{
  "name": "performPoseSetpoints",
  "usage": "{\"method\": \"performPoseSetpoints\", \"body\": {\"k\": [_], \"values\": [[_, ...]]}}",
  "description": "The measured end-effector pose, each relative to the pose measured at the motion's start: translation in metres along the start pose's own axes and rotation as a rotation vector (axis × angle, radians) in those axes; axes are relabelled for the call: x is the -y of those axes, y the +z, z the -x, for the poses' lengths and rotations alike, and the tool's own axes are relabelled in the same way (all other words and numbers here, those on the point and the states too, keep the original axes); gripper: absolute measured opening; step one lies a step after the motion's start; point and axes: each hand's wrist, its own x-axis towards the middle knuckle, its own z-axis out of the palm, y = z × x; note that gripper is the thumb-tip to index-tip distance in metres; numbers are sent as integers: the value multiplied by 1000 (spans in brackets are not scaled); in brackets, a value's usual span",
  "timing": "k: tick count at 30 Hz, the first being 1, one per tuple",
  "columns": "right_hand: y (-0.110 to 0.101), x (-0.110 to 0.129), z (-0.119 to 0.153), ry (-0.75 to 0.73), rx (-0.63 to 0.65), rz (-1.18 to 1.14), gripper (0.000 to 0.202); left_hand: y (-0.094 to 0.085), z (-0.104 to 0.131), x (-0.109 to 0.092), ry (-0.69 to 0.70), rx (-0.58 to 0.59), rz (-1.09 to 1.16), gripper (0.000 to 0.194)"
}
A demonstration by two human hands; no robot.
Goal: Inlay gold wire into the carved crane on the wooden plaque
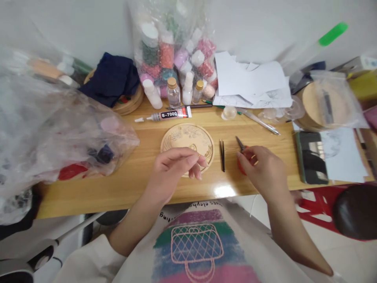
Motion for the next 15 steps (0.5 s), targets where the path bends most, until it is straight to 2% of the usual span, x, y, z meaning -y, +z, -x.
{"method": "performPoseSetpoints", "body": {"k": [6,11,15], "values": [[10,18,-1,-27,84,119,29,-4,7,4,-17,12,37,11],[17,28,-1,-56,80,147,26,-27,28,21,36,-70,-164,10],[22,31,1,-96,48,126,28,-42,44,31,-6,-116,-236,12]]}}
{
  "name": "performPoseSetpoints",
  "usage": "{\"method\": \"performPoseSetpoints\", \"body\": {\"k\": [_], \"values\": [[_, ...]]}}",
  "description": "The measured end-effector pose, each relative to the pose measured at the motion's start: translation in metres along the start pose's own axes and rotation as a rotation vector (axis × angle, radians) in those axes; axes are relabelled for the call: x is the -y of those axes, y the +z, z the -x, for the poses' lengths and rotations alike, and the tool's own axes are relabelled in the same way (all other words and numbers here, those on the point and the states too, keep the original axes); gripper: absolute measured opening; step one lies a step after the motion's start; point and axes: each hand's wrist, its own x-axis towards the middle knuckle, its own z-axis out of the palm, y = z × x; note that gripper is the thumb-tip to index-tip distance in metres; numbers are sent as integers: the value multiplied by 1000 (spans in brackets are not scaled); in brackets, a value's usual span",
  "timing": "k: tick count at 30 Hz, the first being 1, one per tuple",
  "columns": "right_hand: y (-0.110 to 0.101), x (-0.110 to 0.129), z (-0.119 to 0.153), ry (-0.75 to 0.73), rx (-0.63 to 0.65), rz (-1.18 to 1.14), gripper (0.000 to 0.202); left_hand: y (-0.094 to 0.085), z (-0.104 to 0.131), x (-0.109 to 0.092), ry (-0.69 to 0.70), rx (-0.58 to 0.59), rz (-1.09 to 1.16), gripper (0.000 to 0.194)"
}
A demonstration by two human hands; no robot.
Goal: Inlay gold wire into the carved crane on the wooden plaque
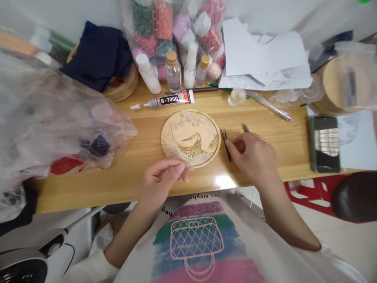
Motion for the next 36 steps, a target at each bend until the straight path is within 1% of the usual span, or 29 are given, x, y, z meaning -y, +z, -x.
{"method": "performPoseSetpoints", "body": {"k": [5,9,13,16,19,24,28,32,36], "values": [[4,3,3,6,0,-26,31,1,8,4,-70,-33,1,12],[2,6,3,30,38,-25,21,4,10,7,-115,-25,46,15],[-1,8,1,83,81,-15,12,7,9,6,-182,-24,166,12],[-1,7,-2,115,82,-24,12,10,7,3,-228,-15,277,10],[0,4,-4,136,62,-71,13,14,4,1,-240,-12,352,9],[-1,-5,1,153,-46,-283,14,18,3,-1,-224,3,371,13],[-2,-12,4,171,-37,-419,20,18,2,-2,-180,41,379,10],[3,-17,4,177,-20,-465,22,16,1,-3,-146,51,354,11],[8,-18,2,174,-31,-439,18,10,0,-1,-38,95,278,12]]}}
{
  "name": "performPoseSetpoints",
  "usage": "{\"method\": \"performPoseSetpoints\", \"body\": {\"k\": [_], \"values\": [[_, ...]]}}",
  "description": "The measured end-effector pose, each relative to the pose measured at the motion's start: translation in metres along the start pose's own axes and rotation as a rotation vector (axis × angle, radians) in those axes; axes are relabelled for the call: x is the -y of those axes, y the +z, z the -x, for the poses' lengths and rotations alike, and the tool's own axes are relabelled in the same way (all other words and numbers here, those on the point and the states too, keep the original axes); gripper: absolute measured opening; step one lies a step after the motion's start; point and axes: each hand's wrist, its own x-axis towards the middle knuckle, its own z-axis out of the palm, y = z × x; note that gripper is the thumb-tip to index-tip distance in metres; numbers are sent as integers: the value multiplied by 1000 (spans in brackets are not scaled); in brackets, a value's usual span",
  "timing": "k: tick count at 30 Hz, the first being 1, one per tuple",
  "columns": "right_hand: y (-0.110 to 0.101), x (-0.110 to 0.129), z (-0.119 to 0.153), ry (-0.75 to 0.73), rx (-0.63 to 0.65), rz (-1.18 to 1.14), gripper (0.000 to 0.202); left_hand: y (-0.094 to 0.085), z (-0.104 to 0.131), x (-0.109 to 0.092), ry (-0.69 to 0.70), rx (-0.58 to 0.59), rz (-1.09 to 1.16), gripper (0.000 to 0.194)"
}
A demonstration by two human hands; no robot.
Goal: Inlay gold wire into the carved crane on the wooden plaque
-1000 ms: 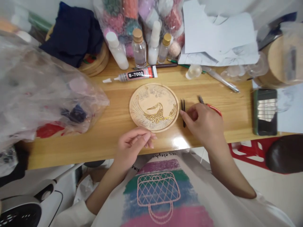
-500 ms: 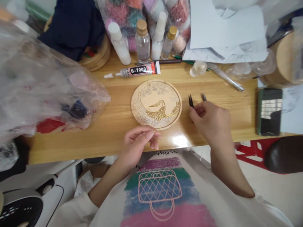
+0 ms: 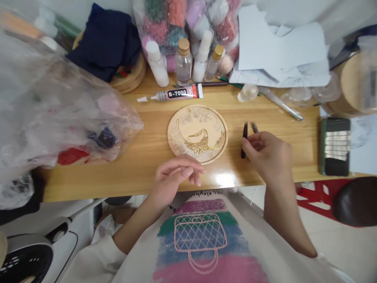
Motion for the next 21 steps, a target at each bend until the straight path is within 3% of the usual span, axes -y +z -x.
{"method": "performPoseSetpoints", "body": {"k": [5,13,21], "values": [[1,1,-2,-9,4,0,17,-8,-4,0,97,75,-63,13],[1,-1,0,-9,19,-106,18,-19,-6,-5,107,-34,-98,12],[1,-2,1,22,18,-336,28,-32,-7,-4,193,-109,-303,12]]}}
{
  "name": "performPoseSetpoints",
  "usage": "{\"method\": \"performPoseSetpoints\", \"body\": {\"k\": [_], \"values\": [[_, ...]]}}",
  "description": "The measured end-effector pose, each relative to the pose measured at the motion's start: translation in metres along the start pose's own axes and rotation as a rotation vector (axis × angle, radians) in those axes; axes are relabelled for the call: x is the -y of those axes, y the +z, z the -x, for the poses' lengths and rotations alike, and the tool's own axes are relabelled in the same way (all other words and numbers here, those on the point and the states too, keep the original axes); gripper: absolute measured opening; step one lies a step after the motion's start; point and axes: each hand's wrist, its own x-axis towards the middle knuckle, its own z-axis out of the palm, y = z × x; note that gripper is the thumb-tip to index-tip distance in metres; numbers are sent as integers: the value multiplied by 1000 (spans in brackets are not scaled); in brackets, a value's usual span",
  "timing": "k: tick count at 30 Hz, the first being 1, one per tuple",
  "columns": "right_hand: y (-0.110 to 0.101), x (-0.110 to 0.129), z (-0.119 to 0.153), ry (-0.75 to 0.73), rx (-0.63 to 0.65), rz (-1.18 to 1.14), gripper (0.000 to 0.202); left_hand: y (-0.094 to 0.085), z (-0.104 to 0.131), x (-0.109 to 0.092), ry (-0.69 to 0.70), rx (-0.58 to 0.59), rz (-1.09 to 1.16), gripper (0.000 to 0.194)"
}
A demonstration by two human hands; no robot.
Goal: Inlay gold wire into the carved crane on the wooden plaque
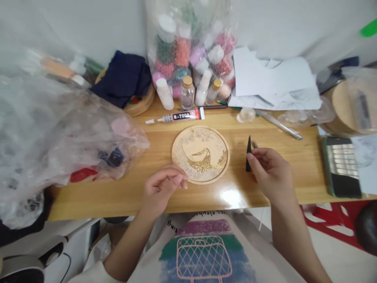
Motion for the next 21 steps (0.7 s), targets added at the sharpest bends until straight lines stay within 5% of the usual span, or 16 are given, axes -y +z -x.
{"method": "performPoseSetpoints", "body": {"k": [5,10,14,19,21], "values": [[0,3,-6,-1,45,-60,31,0,-11,-7,-61,-130,-139,11],[5,7,-6,-81,-45,317,24,-2,-22,-8,-129,-248,-187,17],[6,16,-6,-117,21,463,22,-3,-30,-8,-150,-311,-202,24],[-26,14,-35,-99,-228,574,29,-3,-37,-12,-176,-370,-217,24],[-42,10,-51,-122,-236,713,33,-4,-39,-13,-185,-385,-215,27]]}}
